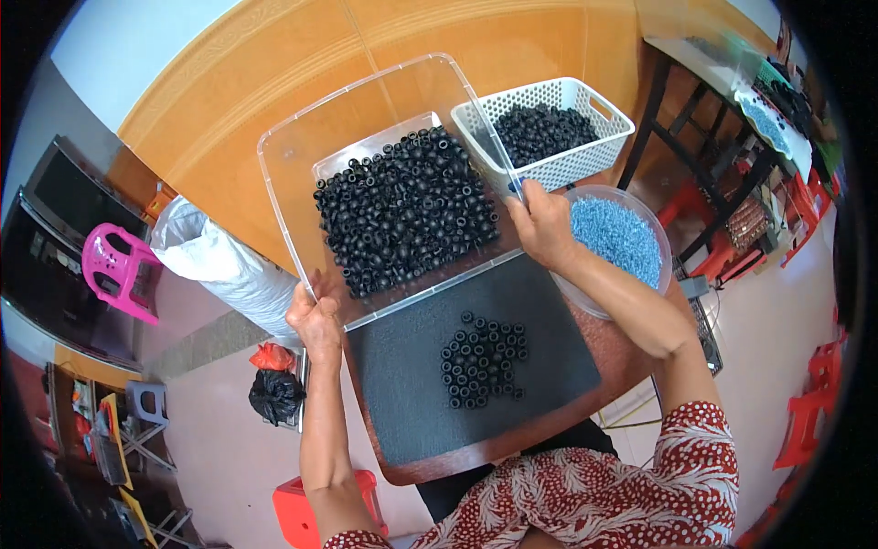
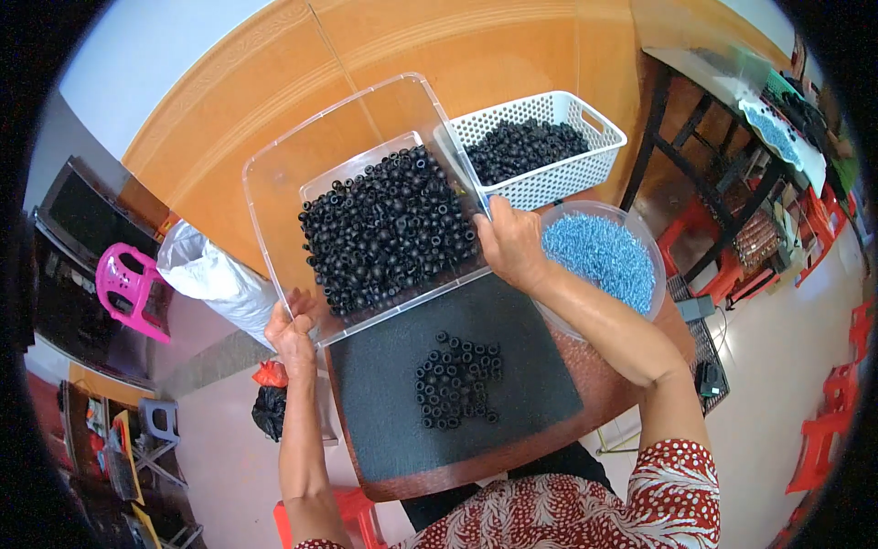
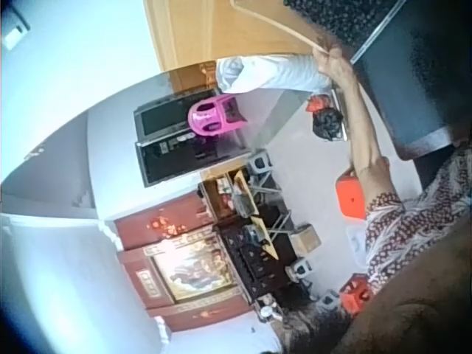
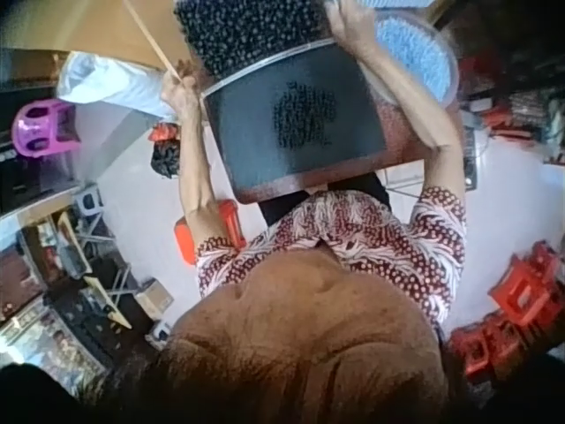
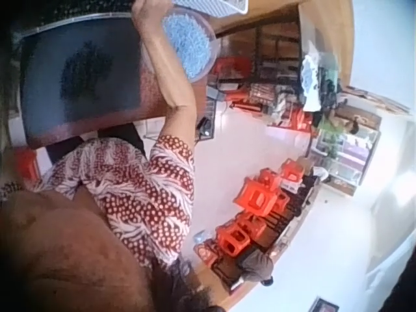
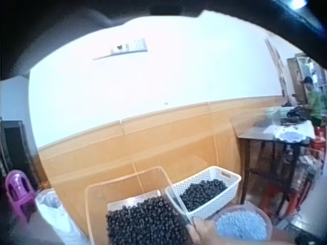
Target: The person inserts small blue components into black plastic rings by hand, scoops additional black rings from a container onto the work mat, and continues fitting blue components into the black rings.
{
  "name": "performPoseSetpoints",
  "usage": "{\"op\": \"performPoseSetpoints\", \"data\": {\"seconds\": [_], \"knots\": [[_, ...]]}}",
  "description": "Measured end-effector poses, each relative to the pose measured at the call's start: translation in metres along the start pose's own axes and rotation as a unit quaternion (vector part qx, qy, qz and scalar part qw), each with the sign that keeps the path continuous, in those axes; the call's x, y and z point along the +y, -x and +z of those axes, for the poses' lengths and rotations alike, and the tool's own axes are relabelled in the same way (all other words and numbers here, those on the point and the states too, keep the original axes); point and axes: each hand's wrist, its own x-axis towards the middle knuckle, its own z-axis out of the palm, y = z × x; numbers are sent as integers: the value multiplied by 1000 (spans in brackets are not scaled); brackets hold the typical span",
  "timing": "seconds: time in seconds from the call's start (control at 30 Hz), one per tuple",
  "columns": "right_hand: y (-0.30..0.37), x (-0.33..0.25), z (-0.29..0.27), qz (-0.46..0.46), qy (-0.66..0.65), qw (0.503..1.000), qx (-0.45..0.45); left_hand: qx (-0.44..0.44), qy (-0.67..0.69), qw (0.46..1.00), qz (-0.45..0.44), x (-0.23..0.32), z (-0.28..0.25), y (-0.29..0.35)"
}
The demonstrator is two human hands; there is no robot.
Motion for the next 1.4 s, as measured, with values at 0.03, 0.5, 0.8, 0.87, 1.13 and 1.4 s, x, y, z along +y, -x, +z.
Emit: {"op": "performPoseSetpoints", "data": {"seconds": [0.03, 0.5, 0.8, 0.87, 1.13, 1.4], "knots": [[-2, 2, 1, -2, 2, 1000, 1, 0, 3, 1000, 1, -2, 0, -2], [0, 12, 7, -35, -2, 999, 5, 17, -84, 994, 65, 0, 9, -9], [-10, 7, 6, -36, -7, 999, -4, 7, -18, 1000, 11, -3, 9, -13], [-9, 8, 3, -9, -6, 1000, -13, 8, -9, 1000, 7, -4, 11, -15], [-25, 11, 13, 3, 44, 998, -40, -4, -35, 999, -36, 0, 2, -37], [-49, 9, 10, 60, 68, 990, -112, -32, -89, 982, -167, 15, 0, -59]]}}
